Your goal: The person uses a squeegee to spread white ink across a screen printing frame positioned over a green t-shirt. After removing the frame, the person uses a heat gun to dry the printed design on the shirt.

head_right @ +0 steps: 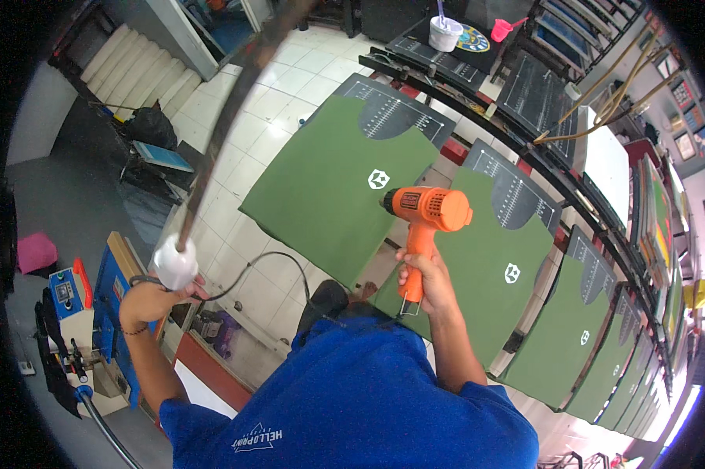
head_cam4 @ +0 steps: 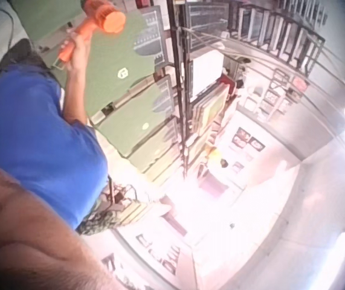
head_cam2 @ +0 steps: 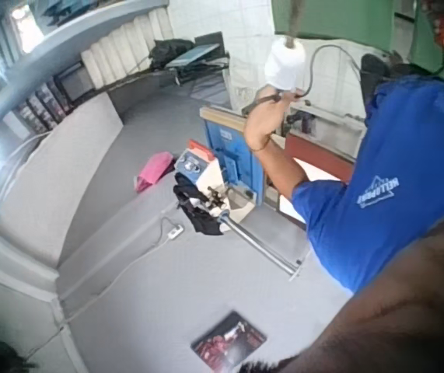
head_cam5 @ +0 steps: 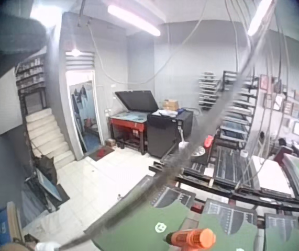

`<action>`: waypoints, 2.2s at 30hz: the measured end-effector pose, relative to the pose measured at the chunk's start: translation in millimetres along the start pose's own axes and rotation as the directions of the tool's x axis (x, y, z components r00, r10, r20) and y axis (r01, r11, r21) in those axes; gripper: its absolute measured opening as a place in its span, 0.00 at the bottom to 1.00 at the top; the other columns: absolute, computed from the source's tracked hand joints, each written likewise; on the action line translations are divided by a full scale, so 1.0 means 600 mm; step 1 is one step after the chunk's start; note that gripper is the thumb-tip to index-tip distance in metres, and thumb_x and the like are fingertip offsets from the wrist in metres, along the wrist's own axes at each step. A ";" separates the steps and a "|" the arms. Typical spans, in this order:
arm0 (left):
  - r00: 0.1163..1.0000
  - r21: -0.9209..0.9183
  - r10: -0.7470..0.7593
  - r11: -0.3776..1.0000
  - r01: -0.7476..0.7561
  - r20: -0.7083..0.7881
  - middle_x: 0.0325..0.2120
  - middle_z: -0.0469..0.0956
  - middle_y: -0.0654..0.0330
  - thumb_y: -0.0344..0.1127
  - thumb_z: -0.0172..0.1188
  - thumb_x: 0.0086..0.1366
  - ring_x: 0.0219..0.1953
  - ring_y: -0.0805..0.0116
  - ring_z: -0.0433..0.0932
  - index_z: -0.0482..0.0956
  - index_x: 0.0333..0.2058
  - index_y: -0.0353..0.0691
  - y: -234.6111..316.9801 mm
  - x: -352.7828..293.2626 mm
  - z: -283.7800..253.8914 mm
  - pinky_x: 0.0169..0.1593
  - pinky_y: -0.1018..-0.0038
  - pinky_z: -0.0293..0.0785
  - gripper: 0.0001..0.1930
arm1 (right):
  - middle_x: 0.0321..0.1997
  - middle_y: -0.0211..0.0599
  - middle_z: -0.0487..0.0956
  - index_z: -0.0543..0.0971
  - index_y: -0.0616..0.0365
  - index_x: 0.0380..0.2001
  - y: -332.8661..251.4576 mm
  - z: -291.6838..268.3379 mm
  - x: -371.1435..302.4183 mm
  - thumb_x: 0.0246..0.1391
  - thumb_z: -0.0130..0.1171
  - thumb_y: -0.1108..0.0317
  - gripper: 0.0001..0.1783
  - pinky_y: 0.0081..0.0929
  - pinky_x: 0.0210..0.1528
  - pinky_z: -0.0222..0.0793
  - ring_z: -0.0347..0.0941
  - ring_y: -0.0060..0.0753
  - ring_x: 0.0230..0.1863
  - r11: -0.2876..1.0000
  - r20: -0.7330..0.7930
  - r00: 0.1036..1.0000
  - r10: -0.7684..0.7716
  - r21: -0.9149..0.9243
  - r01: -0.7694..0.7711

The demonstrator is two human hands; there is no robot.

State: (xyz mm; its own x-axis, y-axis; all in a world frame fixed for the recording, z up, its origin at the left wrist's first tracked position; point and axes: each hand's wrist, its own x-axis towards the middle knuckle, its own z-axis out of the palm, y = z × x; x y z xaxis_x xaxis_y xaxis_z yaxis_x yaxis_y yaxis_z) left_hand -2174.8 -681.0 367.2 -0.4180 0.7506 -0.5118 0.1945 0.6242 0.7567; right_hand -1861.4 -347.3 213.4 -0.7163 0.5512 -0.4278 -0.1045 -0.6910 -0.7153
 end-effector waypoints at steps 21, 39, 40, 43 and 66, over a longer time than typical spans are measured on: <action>0.970 0.109 -0.106 0.990 0.084 0.219 0.17 0.78 0.60 0.41 0.45 0.76 0.18 0.75 0.71 0.79 0.30 0.32 0.043 0.222 -0.005 0.24 0.76 0.68 0.21 | 0.44 0.45 0.77 0.54 0.55 0.65 -0.004 0.007 0.002 0.56 0.53 0.73 0.35 0.30 0.33 0.77 0.73 0.27 0.28 0.970 -0.125 0.983 -0.132 0.189 0.154; 0.668 0.365 0.365 0.919 -0.147 -0.648 0.45 0.76 0.48 0.35 0.50 0.73 0.48 0.47 0.72 0.75 0.44 0.35 -0.336 0.659 0.033 0.54 0.55 0.67 0.10 | 0.48 0.42 0.74 0.60 0.57 0.63 0.046 0.176 0.042 0.63 0.51 0.63 0.28 0.25 0.31 0.72 0.69 0.22 0.26 0.931 -0.447 0.852 -0.272 0.102 0.351; 0.677 0.357 0.346 0.925 -0.130 -0.649 0.45 0.76 0.48 0.36 0.49 0.73 0.49 0.46 0.73 0.75 0.44 0.34 -0.330 0.660 0.036 0.53 0.55 0.68 0.11 | 0.48 0.42 0.74 0.60 0.58 0.63 0.047 0.183 0.034 0.63 0.51 0.63 0.28 0.25 0.31 0.72 0.69 0.22 0.26 0.933 -0.448 0.847 -0.285 0.072 0.352; 0.705 0.309 0.291 0.945 -0.106 -0.647 0.45 0.78 0.46 0.40 0.49 0.75 0.49 0.45 0.73 0.75 0.47 0.34 -0.321 0.670 0.047 0.52 0.54 0.69 0.15 | 0.48 0.42 0.74 0.58 0.55 0.66 0.051 0.195 0.014 0.63 0.50 0.64 0.29 0.24 0.30 0.73 0.69 0.21 0.26 0.925 -0.474 0.816 -0.332 0.004 0.379; 0.700 0.277 0.295 0.950 -0.142 -0.650 0.36 0.79 0.42 0.43 0.47 0.76 0.41 0.40 0.75 0.76 0.44 0.34 -0.332 0.670 0.052 0.47 0.51 0.70 0.16 | 0.47 0.48 0.75 0.59 0.57 0.62 0.047 0.198 0.046 0.59 0.52 0.68 0.28 0.29 0.29 0.73 0.70 0.25 0.26 0.913 -0.428 0.829 -0.360 0.023 0.408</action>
State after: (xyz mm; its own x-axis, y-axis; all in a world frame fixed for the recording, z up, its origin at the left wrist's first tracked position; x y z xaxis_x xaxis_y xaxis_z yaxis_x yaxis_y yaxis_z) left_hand -2353.6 -497.0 -2.1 -0.8123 0.5688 0.1290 0.4903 0.5464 0.6790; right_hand -1966.1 -407.0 246.8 -0.2613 0.9058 -0.3336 -0.4036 -0.4165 -0.8146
